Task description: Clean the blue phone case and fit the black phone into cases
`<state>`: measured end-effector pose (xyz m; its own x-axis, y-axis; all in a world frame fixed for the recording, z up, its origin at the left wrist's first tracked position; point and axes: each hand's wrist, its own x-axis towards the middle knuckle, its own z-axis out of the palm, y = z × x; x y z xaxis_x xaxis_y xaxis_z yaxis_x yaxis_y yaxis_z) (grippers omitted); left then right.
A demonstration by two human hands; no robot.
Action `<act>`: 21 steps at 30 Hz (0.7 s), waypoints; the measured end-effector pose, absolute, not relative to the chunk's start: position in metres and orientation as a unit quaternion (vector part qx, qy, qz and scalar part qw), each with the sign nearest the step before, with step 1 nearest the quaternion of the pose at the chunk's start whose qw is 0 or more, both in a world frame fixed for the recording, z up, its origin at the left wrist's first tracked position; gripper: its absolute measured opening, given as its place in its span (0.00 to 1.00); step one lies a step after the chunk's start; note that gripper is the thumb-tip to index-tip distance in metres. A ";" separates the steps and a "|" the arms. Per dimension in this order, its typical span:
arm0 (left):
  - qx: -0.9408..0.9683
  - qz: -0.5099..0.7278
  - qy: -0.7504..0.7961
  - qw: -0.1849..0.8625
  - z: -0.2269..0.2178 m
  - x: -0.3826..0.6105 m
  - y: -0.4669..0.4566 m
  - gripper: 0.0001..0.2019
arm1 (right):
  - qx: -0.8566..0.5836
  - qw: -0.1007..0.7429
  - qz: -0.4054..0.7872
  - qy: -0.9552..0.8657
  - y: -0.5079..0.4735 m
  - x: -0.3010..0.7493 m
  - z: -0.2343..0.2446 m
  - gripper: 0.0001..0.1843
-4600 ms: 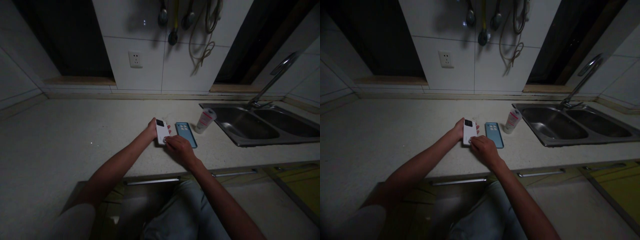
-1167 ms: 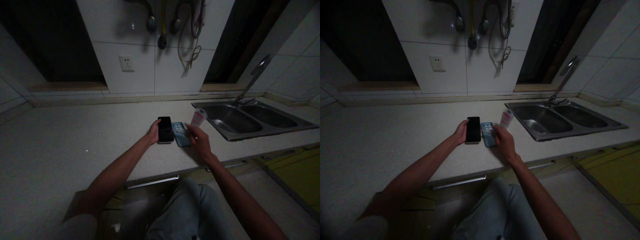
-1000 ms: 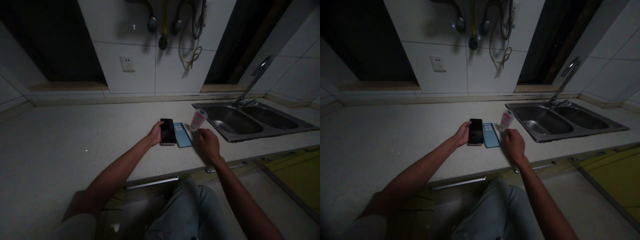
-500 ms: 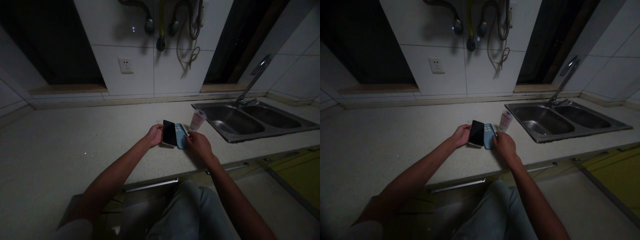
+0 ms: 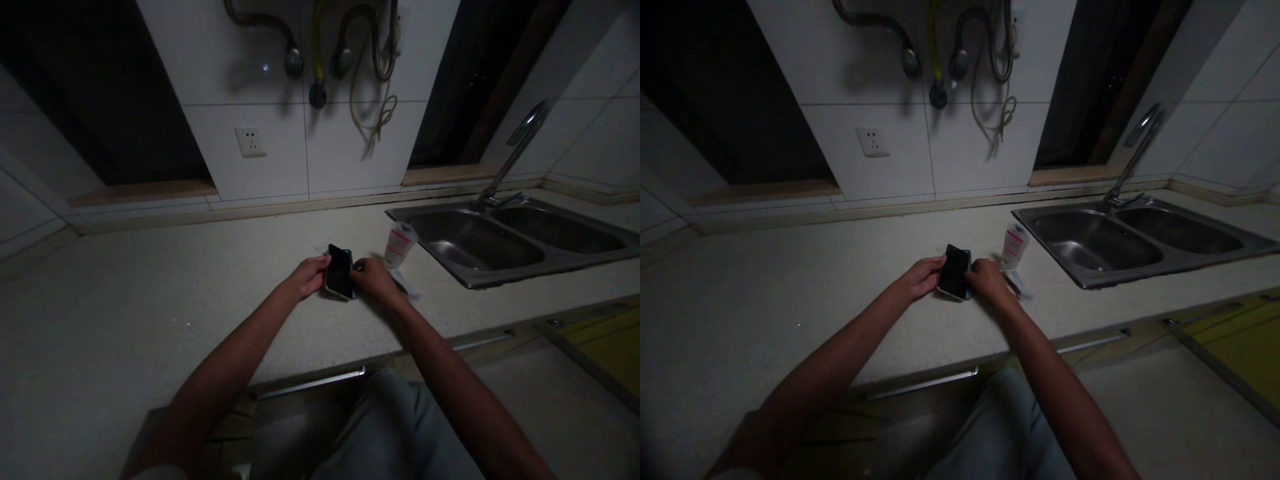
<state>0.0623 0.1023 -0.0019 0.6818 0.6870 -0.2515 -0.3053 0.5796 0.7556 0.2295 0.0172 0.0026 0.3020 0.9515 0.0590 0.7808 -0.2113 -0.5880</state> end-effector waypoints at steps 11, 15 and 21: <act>0.404 0.357 0.276 0.796 0.000 0.064 0.097 0.08 | -0.735 0.434 0.249 -0.458 0.020 0.233 -0.017 0.10; 0.431 0.381 0.249 0.779 0.002 0.067 0.087 0.11 | -0.638 0.544 0.401 -0.368 0.020 0.229 -0.019 0.11; 0.432 0.419 0.310 0.736 -0.001 0.063 0.089 0.17 | -0.508 0.606 0.536 -0.297 0.015 0.223 -0.014 0.19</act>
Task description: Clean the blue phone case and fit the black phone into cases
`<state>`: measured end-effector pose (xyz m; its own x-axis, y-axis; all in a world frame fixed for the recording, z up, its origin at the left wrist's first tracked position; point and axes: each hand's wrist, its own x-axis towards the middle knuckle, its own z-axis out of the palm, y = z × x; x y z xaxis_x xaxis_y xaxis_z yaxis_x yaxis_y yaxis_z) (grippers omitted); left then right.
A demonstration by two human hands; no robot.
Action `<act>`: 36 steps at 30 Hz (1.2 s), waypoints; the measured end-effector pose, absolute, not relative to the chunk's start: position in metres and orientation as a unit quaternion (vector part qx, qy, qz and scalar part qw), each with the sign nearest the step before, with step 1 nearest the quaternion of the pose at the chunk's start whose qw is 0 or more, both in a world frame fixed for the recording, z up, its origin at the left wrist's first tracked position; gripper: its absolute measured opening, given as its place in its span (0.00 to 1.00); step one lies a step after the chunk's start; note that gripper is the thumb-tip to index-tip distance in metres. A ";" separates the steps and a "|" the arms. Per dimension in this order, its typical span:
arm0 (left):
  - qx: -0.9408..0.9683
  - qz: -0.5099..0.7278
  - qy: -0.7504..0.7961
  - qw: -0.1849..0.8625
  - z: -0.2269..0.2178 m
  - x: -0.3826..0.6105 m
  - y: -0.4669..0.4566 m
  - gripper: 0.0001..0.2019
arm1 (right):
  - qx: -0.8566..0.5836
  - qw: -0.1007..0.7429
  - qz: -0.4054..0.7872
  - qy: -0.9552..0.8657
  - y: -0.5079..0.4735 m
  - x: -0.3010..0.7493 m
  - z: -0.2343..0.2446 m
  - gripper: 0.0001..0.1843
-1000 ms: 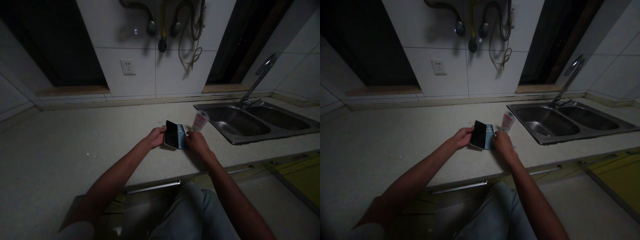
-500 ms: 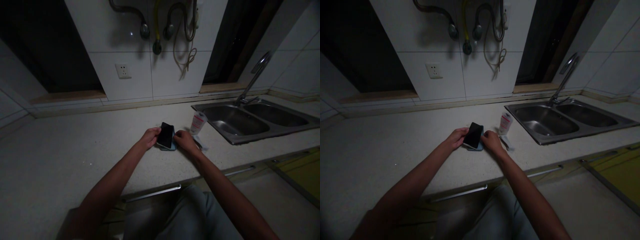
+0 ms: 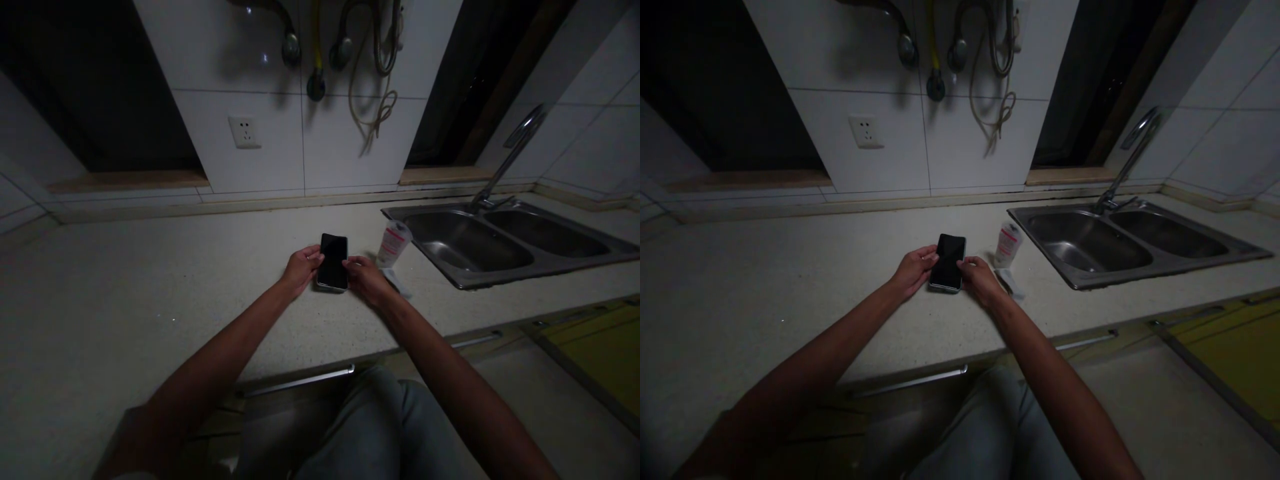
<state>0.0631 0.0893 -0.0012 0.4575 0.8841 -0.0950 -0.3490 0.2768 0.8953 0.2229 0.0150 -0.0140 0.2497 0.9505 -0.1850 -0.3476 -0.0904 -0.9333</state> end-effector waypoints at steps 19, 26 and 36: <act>0.574 0.539 0.332 0.519 0.011 0.063 0.070 0.29 | -0.483 0.618 0.520 -0.338 0.012 0.223 -0.018 0.28; 0.471 0.513 0.331 0.637 0.005 0.063 0.087 0.11 | -0.464 0.594 0.547 -0.364 0.008 0.224 -0.015 0.24; 0.375 0.391 0.330 0.773 -0.002 0.052 0.098 0.03 | -0.448 0.557 0.582 -0.388 0.005 0.222 -0.011 0.22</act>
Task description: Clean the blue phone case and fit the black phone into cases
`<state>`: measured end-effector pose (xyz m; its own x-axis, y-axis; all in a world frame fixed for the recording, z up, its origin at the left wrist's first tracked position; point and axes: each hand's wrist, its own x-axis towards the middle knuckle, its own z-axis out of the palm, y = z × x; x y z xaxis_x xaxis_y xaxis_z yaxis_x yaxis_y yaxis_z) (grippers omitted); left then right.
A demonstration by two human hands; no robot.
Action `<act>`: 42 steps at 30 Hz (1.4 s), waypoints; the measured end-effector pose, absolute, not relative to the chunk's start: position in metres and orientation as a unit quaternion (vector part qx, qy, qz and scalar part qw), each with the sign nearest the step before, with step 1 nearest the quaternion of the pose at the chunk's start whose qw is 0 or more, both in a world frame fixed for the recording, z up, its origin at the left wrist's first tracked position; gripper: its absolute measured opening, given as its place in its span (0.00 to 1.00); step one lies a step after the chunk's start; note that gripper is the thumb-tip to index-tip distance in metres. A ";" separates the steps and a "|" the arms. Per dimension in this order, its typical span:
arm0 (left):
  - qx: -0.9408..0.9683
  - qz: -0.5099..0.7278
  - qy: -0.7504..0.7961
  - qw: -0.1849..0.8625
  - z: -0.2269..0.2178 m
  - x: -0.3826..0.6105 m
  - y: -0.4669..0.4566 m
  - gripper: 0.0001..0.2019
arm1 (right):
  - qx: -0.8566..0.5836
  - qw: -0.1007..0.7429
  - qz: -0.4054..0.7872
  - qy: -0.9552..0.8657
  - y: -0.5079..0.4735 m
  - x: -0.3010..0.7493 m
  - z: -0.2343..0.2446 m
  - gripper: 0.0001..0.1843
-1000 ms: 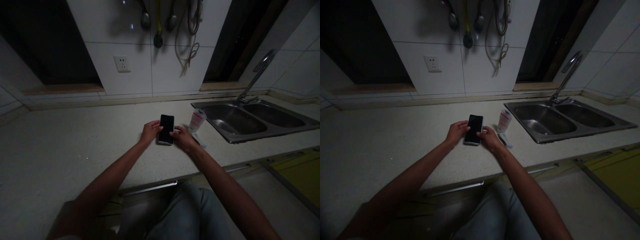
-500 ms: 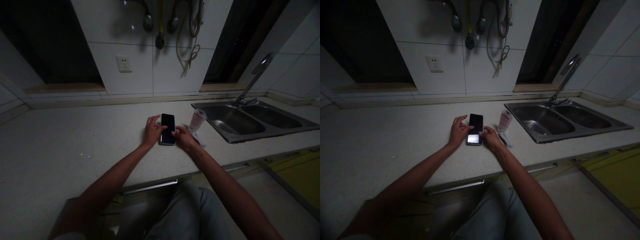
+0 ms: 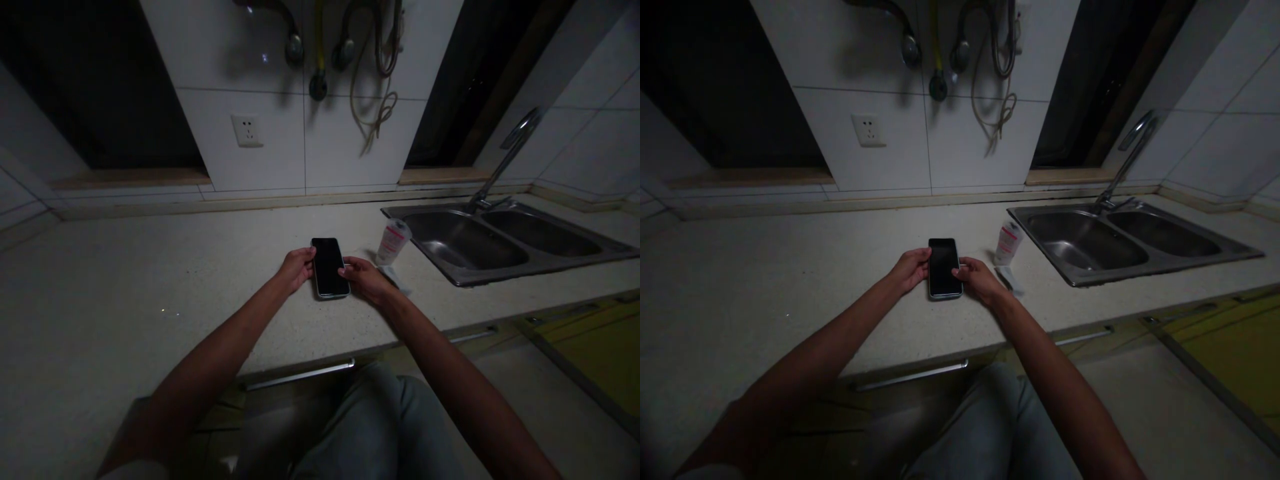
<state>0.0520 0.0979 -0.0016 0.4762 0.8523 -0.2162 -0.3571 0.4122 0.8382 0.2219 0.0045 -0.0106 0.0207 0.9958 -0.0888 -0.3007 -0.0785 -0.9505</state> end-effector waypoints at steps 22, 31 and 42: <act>0.403 0.411 0.401 0.712 0.003 0.058 0.089 0.06 | -0.446 0.538 0.594 -0.399 0.004 0.220 -0.009 0.22; 0.481 0.200 0.380 0.764 0.018 0.042 0.090 0.15 | -0.460 0.593 0.559 -0.353 0.011 0.224 -0.017 0.22; 0.548 0.115 0.351 0.751 0.009 0.036 0.094 0.15 | -0.470 0.620 0.525 -0.345 0.014 0.226 -0.022 0.21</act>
